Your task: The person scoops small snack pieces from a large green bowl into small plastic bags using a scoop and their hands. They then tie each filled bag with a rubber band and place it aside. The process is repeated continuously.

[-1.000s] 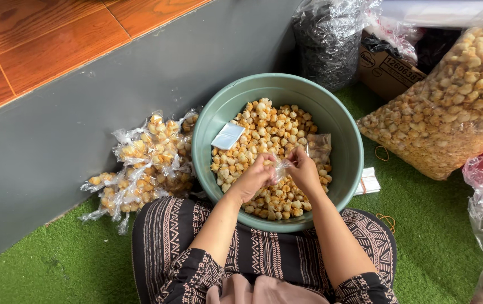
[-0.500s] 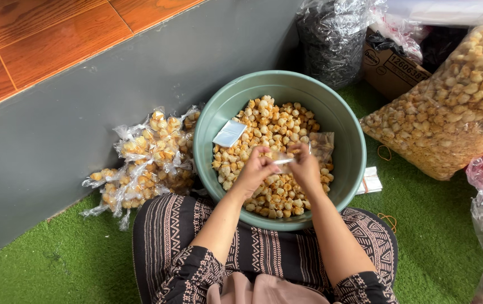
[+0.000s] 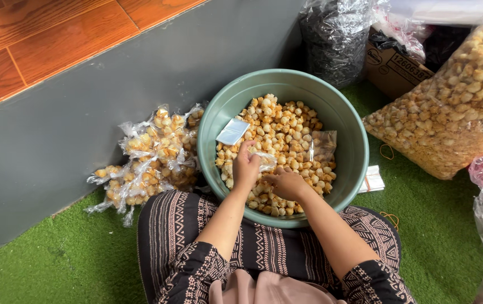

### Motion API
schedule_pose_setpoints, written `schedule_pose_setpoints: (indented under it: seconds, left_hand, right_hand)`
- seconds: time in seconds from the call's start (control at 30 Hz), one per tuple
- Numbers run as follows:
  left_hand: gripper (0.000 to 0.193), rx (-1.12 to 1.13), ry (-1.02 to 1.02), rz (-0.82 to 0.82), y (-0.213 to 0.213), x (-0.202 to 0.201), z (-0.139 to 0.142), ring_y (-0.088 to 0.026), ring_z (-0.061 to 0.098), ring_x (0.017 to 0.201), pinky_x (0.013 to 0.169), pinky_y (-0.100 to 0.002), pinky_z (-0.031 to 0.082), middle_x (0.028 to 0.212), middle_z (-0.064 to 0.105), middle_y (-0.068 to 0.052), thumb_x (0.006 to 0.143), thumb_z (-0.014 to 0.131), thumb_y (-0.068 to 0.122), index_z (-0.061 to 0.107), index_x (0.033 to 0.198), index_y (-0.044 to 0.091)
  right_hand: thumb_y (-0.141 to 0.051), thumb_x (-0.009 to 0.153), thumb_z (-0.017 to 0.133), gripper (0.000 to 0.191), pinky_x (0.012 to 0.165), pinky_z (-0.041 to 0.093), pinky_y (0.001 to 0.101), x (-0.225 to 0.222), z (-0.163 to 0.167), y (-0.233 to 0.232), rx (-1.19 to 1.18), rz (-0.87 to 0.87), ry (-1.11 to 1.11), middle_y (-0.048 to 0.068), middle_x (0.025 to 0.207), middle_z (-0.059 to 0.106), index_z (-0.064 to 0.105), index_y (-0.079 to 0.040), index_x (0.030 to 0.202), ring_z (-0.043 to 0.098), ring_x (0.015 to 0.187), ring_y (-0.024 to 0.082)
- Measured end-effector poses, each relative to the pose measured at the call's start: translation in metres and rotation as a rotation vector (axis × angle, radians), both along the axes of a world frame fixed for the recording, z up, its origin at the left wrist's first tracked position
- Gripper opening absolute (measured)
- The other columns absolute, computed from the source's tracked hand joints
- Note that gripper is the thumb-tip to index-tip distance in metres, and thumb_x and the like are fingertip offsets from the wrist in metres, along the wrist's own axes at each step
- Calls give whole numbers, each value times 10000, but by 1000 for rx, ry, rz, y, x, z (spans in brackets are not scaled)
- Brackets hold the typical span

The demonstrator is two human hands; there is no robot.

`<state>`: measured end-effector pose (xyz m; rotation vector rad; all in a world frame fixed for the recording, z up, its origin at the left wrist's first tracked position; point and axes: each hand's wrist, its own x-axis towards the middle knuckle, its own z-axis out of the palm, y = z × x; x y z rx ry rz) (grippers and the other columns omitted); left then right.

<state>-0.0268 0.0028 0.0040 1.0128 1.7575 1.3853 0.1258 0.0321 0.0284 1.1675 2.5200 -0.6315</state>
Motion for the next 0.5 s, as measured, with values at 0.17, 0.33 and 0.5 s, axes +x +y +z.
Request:
schedule_pose_setpoints:
  seconds: [0.17, 0.33, 0.5]
  left_hand:
    - [337, 39, -132, -49, 0, 3, 2, -108, 633, 592, 523, -289, 567, 742, 669, -21, 961, 458, 78, 681, 1202, 158]
    - [247, -33, -178, -57, 1, 1, 1, -143, 605, 578, 523, -309, 508, 735, 658, -68, 1040, 455, 119, 699, 1032, 78]
    - [247, -47, -153, -40, 0, 1, 4, -123, 659, 619, 545, -289, 542, 796, 703, -52, 1032, 453, 131, 695, 1010, 86]
  right_hand:
    - [-172, 881, 634, 573, 1034, 487, 459, -7, -4, -1, 28, 9, -38, 98, 1302, 631, 514, -234, 1438, 576, 1229, 338]
    - [-187, 884, 650, 422, 995, 514, 465, -6, -3, -1, 47, -51, -99, 50, 1291, 654, 573, -198, 1298, 596, 1242, 297]
    - [-221, 853, 747, 373, 943, 523, 439, -4, 0, 0, 100, -119, -221, 131, 1315, 586, 619, -173, 1200, 589, 1191, 359]
